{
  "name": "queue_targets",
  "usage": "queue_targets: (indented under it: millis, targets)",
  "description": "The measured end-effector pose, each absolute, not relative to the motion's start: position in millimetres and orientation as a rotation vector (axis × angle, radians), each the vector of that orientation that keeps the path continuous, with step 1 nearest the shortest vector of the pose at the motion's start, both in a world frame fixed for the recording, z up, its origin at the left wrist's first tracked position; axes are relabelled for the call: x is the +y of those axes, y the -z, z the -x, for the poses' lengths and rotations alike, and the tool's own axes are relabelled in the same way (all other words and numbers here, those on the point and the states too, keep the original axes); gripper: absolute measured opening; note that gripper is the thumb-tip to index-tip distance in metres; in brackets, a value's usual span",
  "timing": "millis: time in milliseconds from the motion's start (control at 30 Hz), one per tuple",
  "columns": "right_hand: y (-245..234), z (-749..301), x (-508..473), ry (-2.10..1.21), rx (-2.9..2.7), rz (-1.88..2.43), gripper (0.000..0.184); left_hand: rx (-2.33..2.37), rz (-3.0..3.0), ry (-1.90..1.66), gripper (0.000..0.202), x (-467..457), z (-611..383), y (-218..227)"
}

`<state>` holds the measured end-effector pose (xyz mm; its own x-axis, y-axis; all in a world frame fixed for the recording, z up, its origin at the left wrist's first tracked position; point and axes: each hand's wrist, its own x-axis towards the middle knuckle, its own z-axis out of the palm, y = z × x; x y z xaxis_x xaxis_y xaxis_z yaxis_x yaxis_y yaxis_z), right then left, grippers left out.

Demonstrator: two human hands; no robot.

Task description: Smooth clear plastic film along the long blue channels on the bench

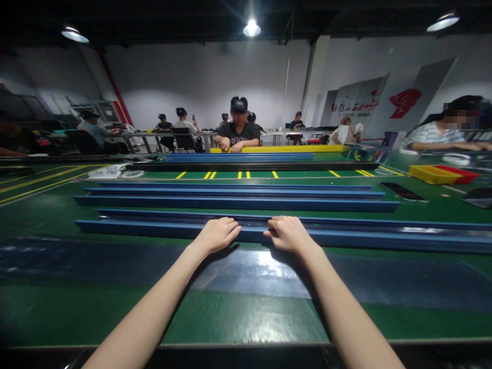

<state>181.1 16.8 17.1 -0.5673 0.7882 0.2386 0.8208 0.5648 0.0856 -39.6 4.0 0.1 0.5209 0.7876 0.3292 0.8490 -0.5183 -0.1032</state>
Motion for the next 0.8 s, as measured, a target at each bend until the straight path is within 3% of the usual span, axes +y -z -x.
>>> queue_targets:
  millis: [533,800]
  targets:
    - [-17,-184,18,0.263,-2.652,1.374,0.034,-1.333,2.560,0.216,0.028,11,38,-2]
    - [-14,-180,19,0.316,-2.620,1.395,0.047,-1.326,2.617,0.157,0.025,12,37,-7]
